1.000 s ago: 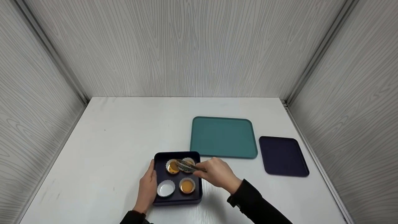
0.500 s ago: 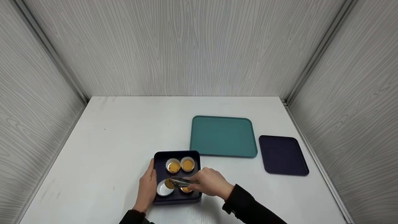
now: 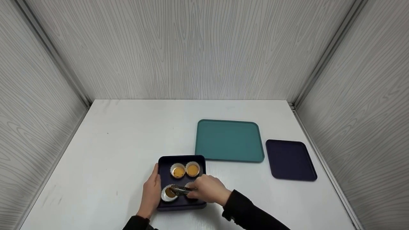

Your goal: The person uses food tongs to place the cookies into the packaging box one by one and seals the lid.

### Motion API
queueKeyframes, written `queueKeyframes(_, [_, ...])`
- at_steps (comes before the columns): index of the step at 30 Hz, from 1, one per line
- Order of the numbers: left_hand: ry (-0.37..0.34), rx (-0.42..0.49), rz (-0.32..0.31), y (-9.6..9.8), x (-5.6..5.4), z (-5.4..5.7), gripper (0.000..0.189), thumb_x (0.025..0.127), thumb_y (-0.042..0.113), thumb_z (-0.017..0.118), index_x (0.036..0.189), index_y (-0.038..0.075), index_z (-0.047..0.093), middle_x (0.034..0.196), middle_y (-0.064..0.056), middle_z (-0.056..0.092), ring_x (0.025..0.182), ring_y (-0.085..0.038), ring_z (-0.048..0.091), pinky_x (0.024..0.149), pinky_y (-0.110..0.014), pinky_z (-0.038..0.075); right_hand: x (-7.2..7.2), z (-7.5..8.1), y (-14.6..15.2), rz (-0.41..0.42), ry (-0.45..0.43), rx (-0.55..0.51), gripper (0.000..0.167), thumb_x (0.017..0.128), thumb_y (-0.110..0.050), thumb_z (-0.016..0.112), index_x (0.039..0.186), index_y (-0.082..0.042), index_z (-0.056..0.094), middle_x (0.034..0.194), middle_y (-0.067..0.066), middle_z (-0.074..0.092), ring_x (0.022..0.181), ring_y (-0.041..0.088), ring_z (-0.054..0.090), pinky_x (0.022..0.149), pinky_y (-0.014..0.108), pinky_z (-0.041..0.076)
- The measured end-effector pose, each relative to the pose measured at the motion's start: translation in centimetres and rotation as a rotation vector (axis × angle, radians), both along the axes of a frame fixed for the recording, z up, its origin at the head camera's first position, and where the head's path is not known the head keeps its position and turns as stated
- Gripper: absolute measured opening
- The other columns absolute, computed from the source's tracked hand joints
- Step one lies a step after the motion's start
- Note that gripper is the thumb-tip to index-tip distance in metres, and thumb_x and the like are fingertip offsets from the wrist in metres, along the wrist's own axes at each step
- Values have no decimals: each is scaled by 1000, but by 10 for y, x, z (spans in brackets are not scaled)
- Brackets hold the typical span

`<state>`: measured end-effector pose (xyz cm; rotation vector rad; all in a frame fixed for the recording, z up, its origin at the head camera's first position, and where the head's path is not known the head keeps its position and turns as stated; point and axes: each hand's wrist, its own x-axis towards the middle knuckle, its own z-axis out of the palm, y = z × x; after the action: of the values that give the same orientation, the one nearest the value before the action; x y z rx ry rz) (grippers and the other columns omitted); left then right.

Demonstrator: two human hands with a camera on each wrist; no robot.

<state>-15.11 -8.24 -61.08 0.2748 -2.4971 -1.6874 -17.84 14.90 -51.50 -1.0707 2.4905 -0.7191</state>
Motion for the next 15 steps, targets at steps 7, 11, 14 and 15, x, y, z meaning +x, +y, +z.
queueKeyframes(7, [7,-3,-2,0,0,-1,52,113,18,31,164,8,22,167,-10,25,151,-29,31,125,-47,26,0,-6,-4,-7,59,42,18,94,-34,76,93,-17,81,63,-16,60,51,-6,40,47,15,33])
queueKeyframes(11, [20,7,-3,1,0,-1,52,113,17,31,163,7,21,168,-11,25,152,-27,30,125,-46,25,0,-8,-4,-8,78,36,18,93,-33,77,92,-15,81,61,-15,59,51,-5,39,47,15,33])
queueKeyframes(14, [28,13,-4,1,0,-1,52,113,17,31,163,7,21,168,-11,24,152,-27,29,125,-45,25,0,-10,-4,-13,84,38,17,93,-32,77,88,-15,80,58,-16,53,51,-4,38,47,16,32])
queueKeyframes(15, [32,12,-3,1,0,-1,52,113,17,31,163,7,21,168,-12,25,152,-27,29,125,-46,25,0,-10,-4,-15,83,39,18,93,-32,77,88,-15,80,57,-15,52,51,-4,37,47,16,31])
